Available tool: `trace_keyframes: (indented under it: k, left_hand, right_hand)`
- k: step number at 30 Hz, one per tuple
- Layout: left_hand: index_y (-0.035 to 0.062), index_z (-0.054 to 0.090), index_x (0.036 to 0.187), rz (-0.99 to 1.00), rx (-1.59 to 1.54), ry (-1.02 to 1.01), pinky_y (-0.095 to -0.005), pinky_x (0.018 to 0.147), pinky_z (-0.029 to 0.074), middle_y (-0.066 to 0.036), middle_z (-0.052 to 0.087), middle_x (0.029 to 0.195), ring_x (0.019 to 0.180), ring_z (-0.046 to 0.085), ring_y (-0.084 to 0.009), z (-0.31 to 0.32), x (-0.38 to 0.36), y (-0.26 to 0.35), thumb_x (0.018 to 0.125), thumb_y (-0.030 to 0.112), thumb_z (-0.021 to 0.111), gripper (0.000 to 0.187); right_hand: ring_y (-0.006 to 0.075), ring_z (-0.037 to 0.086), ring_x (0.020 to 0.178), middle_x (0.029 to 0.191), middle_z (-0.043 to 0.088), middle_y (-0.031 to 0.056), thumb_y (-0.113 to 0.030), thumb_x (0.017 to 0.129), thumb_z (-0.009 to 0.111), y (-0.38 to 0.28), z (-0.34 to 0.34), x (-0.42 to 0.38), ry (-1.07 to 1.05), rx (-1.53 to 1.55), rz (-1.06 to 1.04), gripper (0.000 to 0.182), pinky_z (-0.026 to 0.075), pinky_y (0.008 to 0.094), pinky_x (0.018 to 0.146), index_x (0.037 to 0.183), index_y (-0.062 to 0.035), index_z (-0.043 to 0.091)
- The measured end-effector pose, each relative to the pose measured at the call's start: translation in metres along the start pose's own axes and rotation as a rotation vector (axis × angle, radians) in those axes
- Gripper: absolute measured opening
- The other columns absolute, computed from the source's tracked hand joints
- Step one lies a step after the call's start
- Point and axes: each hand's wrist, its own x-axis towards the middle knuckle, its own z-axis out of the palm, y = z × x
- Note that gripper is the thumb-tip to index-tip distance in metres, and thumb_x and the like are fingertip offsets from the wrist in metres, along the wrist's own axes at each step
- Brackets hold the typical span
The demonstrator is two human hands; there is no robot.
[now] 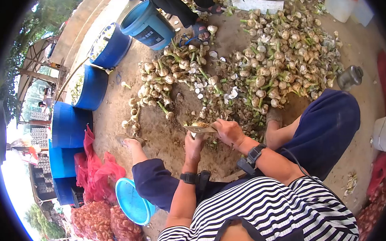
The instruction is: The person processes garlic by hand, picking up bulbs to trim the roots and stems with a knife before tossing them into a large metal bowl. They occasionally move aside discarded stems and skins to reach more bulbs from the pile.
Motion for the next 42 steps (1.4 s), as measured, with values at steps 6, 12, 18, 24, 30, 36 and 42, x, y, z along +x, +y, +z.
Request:
trace_keyframes:
  k: [6, 12, 18, 24, 30, 36, 42]
  left_hand:
    - [-0.0012, 0.050, 0.132, 0.057, -0.213, -0.370, -0.0324, 0.095, 0.046, -0.008, 0.060, 0.119, 0.108, 0.057, -0.0167, 0.002, -0.035, 0.051, 0.066, 0.048, 0.087, 0.090]
    - [0.0021, 0.042, 0.142, 0.173, 0.309, -0.235, -0.0339, 0.105, 0.041, -0.009, 0.053, 0.133, 0.122, 0.053, -0.0214, -0.041, -0.004, 0.054, 0.065, 0.034, 0.089, 0.096]
    - [0.0115, 0.048, 0.131, -0.061, -0.519, 0.052, -0.0429, 0.091, 0.052, -0.009, 0.059, 0.124, 0.110, 0.061, -0.0290, -0.047, -0.015, -0.004, 0.081, 0.021, 0.075, 0.057]
    - [0.0097, 0.055, 0.122, -0.117, -0.828, 0.089, -0.0355, 0.076, 0.056, -0.009, 0.063, 0.118, 0.101, 0.064, -0.0277, -0.025, -0.002, -0.030, 0.087, 0.030, 0.068, 0.042]
    - [0.0101, 0.050, 0.124, 0.047, -0.638, -0.059, -0.0276, 0.078, 0.055, -0.014, 0.059, 0.121, 0.101, 0.062, -0.0220, -0.026, 0.050, 0.061, 0.098, 0.036, 0.052, 0.036]
    - [0.0037, 0.016, 0.153, 0.471, -0.173, -0.461, -0.0296, 0.090, 0.049, -0.016, 0.050, 0.136, 0.116, 0.058, -0.0230, 0.093, 0.193, 0.241, 0.096, 0.019, 0.059, 0.073]
    - [0.0068, 0.042, 0.143, 0.468, 1.194, -0.085, -0.0500, 0.085, 0.051, -0.026, 0.057, 0.126, 0.107, 0.059, -0.0461, 0.013, 0.278, -0.039, 0.081, 0.043, 0.073, 0.078]
  right_hand:
    - [0.0366, 0.063, 0.069, 0.079, 0.064, 0.0163, -0.020, 0.091, 0.057, 0.065, -0.005, -0.025, -0.395, -0.017, 0.735, 0.019, 0.050, 0.0478, 0.063, 0.097, -0.0024, 0.058]
    - [0.0398, 0.063, 0.074, 0.079, 0.064, 0.0191, -0.020, 0.090, 0.056, 0.024, 0.002, -0.004, -0.123, 0.122, 0.526, 0.017, 0.049, 0.0513, 0.068, 0.097, -0.0046, 0.058]
    - [0.0369, 0.063, 0.068, 0.074, 0.062, 0.0158, -0.015, 0.086, 0.064, -0.026, -0.025, 0.036, -0.050, 0.170, 0.307, 0.014, 0.050, 0.0442, 0.060, 0.087, -0.0037, 0.056]
    - [0.0386, 0.063, 0.070, 0.076, 0.064, 0.0166, -0.017, 0.088, 0.061, -0.029, -0.027, 0.041, -0.070, 0.172, 0.286, 0.016, 0.050, 0.0445, 0.062, 0.095, -0.0030, 0.060]
    - [0.0350, 0.060, 0.069, 0.079, 0.063, 0.0173, -0.020, 0.089, 0.053, 0.060, 0.019, -0.043, -0.585, 0.183, 0.905, 0.026, 0.047, 0.0482, 0.065, 0.104, -0.0005, 0.059]
    - [0.0201, 0.060, 0.059, 0.072, 0.062, 0.0104, -0.022, 0.088, 0.058, 0.055, 0.029, -0.027, -0.296, 0.611, 1.209, 0.032, 0.047, 0.0387, 0.053, 0.109, 0.0033, 0.059]
    - [0.0192, 0.058, 0.054, 0.067, 0.062, 0.0085, -0.027, 0.088, 0.060, 0.076, 0.034, -0.025, -0.247, 0.680, 1.232, 0.031, 0.047, 0.0365, 0.051, 0.097, 0.0023, 0.060]
